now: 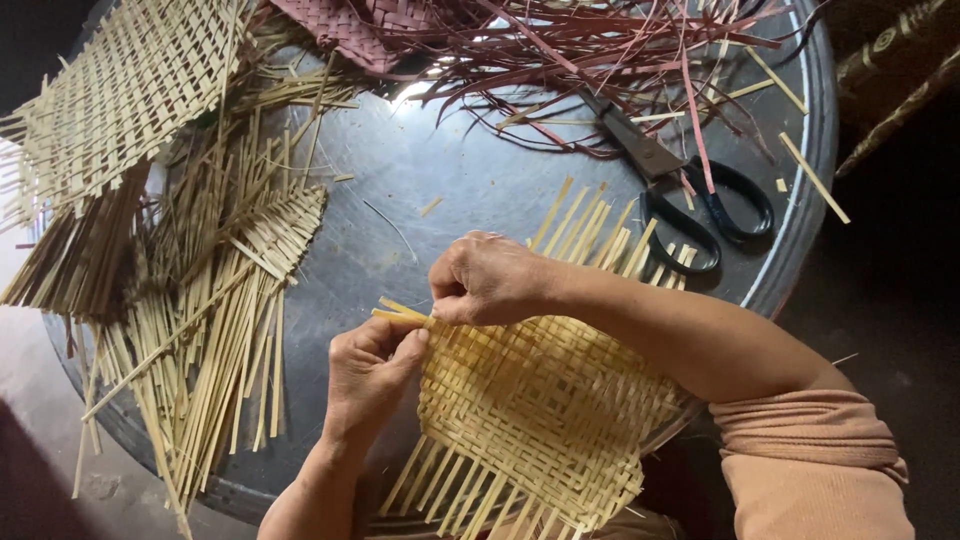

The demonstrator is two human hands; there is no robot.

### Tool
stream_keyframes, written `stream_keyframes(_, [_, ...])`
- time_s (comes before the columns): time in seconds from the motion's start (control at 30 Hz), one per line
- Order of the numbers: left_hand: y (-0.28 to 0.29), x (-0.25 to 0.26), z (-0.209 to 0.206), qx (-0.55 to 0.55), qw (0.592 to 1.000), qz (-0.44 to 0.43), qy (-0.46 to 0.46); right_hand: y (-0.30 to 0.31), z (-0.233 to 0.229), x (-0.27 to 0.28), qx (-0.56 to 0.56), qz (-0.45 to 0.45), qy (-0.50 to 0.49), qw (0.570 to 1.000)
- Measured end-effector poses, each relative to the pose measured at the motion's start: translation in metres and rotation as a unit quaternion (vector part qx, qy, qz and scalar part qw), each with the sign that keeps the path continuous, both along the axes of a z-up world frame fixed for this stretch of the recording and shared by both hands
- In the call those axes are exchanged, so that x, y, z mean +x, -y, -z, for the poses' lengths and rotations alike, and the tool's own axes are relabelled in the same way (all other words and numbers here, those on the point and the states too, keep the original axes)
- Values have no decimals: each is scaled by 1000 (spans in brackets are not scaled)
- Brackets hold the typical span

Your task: A person is weaving a small mat from thin strips of material, trimming the edges with scissors, and folding the strips to secure the weave.

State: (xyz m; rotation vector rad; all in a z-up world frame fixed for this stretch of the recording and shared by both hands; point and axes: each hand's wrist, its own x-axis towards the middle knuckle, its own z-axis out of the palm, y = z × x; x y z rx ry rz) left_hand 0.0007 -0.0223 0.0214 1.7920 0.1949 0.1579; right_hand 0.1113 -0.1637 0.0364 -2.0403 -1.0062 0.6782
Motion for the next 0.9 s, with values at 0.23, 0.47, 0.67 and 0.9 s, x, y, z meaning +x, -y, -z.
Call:
stream_keyframes(0.23, [-3,-2,7,40,996,1,-79,-2,-5,-4,-57,-8,37,998])
stream_keyframes(0.47, [-7,-2,10,-53,994,18,-93,-2,-2,-6,-32,-12,18,999])
stream_keyframes(0.67, [-10,-2,12,-62,994,27,-82,-1,2,-6,-3,-22,33,999])
stream_keyframes(0.9, [-15,-2,16,-111,988,53,-93,0,0,-8,12,-32,23,999])
